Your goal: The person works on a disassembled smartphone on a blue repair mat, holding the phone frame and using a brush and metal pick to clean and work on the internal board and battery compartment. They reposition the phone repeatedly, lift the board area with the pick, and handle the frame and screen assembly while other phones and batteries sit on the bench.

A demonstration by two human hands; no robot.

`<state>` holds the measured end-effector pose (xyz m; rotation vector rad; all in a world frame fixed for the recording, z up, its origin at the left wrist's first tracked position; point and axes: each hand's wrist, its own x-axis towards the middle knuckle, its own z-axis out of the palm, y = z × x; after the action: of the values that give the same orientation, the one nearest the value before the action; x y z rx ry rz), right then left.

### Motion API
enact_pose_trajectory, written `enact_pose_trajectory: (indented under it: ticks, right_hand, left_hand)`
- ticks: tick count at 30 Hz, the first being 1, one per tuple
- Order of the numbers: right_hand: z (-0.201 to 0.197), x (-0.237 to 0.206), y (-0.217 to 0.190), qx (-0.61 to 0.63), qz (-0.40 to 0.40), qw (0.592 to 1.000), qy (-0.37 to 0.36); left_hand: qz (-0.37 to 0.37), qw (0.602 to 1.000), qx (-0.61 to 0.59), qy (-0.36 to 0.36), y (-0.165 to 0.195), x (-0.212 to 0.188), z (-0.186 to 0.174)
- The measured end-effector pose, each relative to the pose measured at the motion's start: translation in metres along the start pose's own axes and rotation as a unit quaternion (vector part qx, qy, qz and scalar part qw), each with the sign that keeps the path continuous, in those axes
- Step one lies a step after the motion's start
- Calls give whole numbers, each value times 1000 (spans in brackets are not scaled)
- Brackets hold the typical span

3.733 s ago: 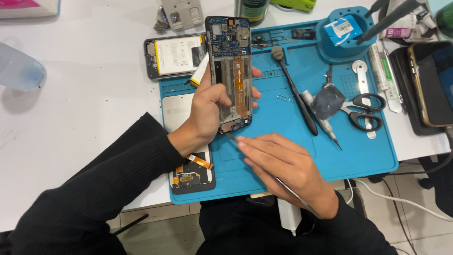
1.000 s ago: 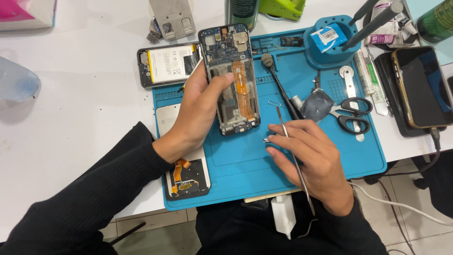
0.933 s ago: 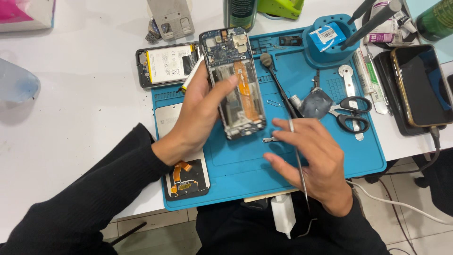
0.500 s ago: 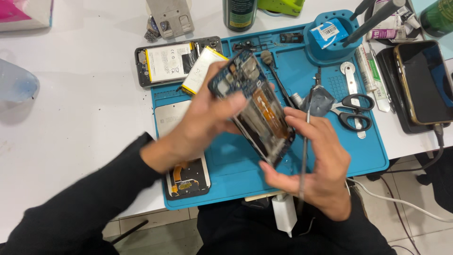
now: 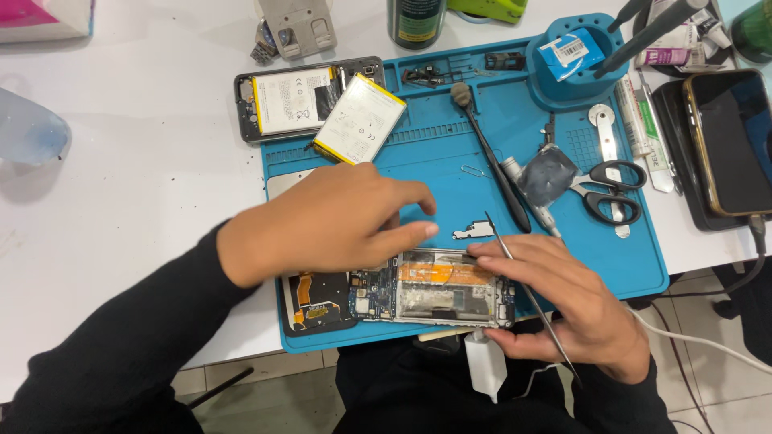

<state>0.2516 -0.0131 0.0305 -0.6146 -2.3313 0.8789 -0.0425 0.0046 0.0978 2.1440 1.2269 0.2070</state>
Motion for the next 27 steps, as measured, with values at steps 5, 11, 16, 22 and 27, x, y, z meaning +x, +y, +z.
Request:
enact_pose_trajectory:
  ticks: [5,11,16,22,27]
  right_hand:
    - [-5,0,5,11,3,999,-37]
    - [-10,-8,4,13,46,998,-38]
    - [-14,-13,2,8,30,999,-28]
    - [-17,-13,4,37,41,998,-32]
    - [-21,-17,10,31,30,999,-9]
  left_hand:
    - [67,984,151,60,2,19,19]
    - [159,978,104,88,-3,52,41]
    - [178,977,70,96,-13,53,51]
    - [211,967,73,119,-20,49,54]
    - [251,954,16,162,-33,33,47]
